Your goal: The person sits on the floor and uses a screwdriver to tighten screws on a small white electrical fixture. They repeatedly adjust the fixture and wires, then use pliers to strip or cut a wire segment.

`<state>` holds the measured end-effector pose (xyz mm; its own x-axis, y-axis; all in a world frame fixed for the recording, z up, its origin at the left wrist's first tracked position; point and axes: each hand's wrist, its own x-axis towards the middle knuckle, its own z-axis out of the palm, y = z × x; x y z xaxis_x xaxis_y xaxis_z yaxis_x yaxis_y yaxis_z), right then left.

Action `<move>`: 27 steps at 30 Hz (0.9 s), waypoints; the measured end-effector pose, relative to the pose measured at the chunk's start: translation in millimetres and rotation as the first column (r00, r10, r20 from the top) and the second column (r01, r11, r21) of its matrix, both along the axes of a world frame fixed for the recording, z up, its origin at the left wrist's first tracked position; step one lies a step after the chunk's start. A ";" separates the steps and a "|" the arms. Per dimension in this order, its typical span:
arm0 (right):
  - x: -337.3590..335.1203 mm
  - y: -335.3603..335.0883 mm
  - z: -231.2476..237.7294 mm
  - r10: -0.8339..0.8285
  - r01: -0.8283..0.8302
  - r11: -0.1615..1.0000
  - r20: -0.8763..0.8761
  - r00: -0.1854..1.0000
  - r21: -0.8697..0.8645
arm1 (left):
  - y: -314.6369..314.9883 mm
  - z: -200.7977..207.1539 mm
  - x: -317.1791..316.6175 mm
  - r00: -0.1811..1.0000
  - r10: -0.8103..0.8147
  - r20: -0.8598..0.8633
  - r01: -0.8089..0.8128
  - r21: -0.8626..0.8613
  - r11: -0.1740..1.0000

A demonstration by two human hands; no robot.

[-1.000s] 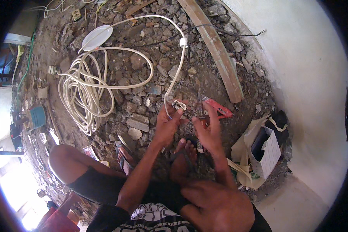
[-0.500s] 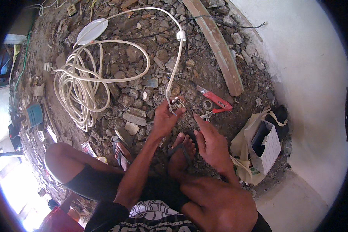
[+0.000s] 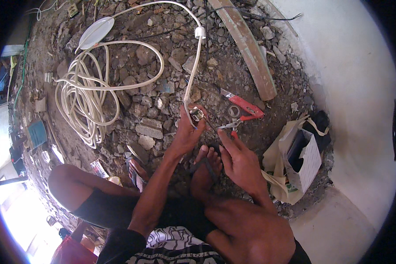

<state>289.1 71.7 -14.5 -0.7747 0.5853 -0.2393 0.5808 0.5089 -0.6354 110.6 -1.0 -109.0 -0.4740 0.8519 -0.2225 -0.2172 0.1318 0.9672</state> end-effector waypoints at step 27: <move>-8.1 -16.4 -16.0 0.125 -0.146 0.957 0.098 0.987 0.249 | -8.4 6.2 -4.6 0.968 -0.079 -0.239 0.044 -0.147 0.988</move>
